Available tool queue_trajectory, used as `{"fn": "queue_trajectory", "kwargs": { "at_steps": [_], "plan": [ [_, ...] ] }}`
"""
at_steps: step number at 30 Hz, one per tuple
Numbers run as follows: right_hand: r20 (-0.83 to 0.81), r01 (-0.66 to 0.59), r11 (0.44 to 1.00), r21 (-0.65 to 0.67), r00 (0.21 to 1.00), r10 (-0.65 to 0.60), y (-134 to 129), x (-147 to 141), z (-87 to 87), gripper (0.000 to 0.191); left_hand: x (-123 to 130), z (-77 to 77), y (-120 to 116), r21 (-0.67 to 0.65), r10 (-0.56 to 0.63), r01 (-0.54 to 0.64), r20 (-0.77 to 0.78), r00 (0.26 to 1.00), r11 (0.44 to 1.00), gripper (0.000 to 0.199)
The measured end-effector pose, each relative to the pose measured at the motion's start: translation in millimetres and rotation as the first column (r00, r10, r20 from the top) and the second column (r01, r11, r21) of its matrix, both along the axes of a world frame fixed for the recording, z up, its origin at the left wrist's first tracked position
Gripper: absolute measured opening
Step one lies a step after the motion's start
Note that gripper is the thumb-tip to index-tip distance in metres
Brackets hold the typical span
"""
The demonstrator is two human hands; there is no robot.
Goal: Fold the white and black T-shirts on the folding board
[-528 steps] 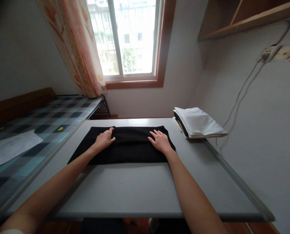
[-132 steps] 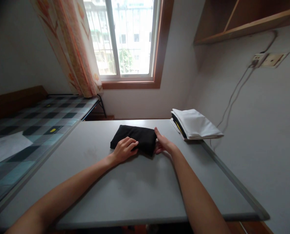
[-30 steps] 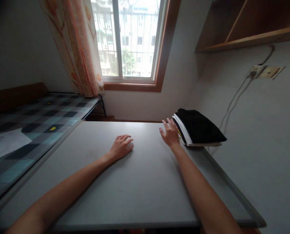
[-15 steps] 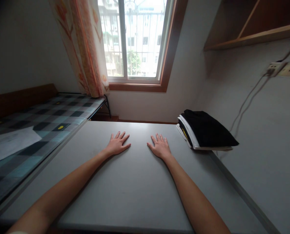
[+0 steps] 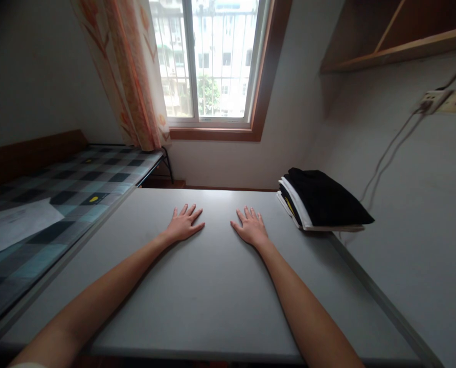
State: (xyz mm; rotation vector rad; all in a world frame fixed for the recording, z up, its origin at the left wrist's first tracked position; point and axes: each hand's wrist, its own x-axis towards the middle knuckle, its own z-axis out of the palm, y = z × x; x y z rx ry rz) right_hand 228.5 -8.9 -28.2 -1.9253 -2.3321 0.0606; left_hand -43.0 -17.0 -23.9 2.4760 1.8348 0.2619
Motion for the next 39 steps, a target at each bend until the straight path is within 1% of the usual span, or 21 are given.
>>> {"fn": "queue_trajectory", "kwargs": {
  "at_steps": [11,16,21,32,39],
  "plan": [
    [0.002,0.007,1.000,0.002,1.000,-0.007,-2.2,-0.2,0.6,0.068,-0.3,0.9,-0.5,0.001,-0.002,0.002,-0.026,1.000,1.000,0.070],
    [0.003,0.015,1.000,0.004,1.000,-0.015,-2.9,-0.9,0.8,0.066,1.0,4.0,-2.4,-0.009,0.007,-0.008,-0.063,0.998,1.000,0.071],
    [0.001,0.015,1.000,-0.002,1.000,-0.015,-3.0,-0.9,1.4,0.067,2.5,6.9,-4.3,-0.021,0.019,-0.020,-0.059,0.998,1.000,0.069],
    [0.002,0.017,1.000,0.007,1.000,-0.017,-0.8,0.3,-1.1,0.065,0.9,2.2,-1.6,-0.003,0.006,-0.006,-0.042,0.999,1.000,0.069],
    [-0.005,0.013,1.000,0.024,1.000,-0.013,-1.2,0.5,-1.2,0.064,0.9,3.0,-2.0,-0.005,0.003,-0.003,-0.041,0.999,1.000,0.069]
  ]
}}
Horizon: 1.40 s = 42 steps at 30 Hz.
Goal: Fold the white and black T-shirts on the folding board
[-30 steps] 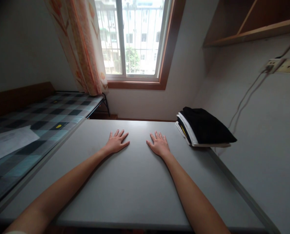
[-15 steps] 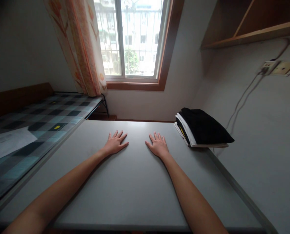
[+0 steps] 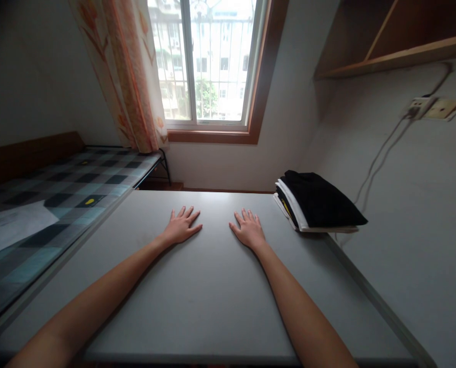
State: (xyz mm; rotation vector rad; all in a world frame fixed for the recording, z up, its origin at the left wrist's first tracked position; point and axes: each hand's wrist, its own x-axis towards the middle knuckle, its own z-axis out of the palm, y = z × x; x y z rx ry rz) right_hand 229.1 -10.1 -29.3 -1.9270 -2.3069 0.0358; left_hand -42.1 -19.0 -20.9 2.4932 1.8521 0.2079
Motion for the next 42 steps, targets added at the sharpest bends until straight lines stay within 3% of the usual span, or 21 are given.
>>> {"fn": "queue_trajectory", "kwargs": {
  "at_steps": [20,26,29,31,34,36,39,42],
  "plan": [
    [-0.014,0.007,1.000,-0.017,1.000,-0.007,-2.9,-1.2,3.4,0.062,0.5,1.0,-0.4,-0.010,0.008,-0.008,-0.002,1.000,1.000,0.069],
    [-0.085,-0.072,0.997,0.017,0.994,0.073,0.6,11.2,6.9,0.055,0.9,2.3,-1.3,-0.007,0.007,-0.007,0.006,1.000,1.000,0.069],
    [-0.167,-0.079,0.992,0.101,0.981,0.096,3.4,29.2,28.2,0.042,1.3,2.8,-1.2,-0.012,0.011,-0.011,0.003,1.000,1.000,0.069],
    [-0.192,0.000,0.971,0.238,0.980,0.047,5.3,45.7,53.1,0.040,1.8,3.2,-1.3,-0.014,0.015,-0.015,0.001,1.000,1.000,0.068],
    [-0.144,0.092,0.867,0.489,0.989,-0.023,10.6,77.1,97.3,0.038,2.5,3.9,-1.6,-0.015,0.017,-0.017,-0.003,1.000,1.000,0.068],
    [-0.089,0.145,0.796,0.587,0.989,-0.114,16.7,102.4,123.2,0.037,2.8,4.4,-2.0,-0.017,0.017,-0.017,-0.005,1.000,1.000,0.068],
    [-0.077,0.279,0.746,0.604,0.953,-0.294,27.0,143.3,147.4,0.036,2.8,4.3,-2.2,-0.016,0.019,-0.019,-0.003,1.000,1.000,0.068],
    [-0.164,0.490,0.707,0.510,0.862,-0.480,33.8,182.2,153.6,0.037,2.4,2.8,-1.4,-0.006,0.016,-0.016,0.008,1.000,1.000,0.068]
  ]
}}
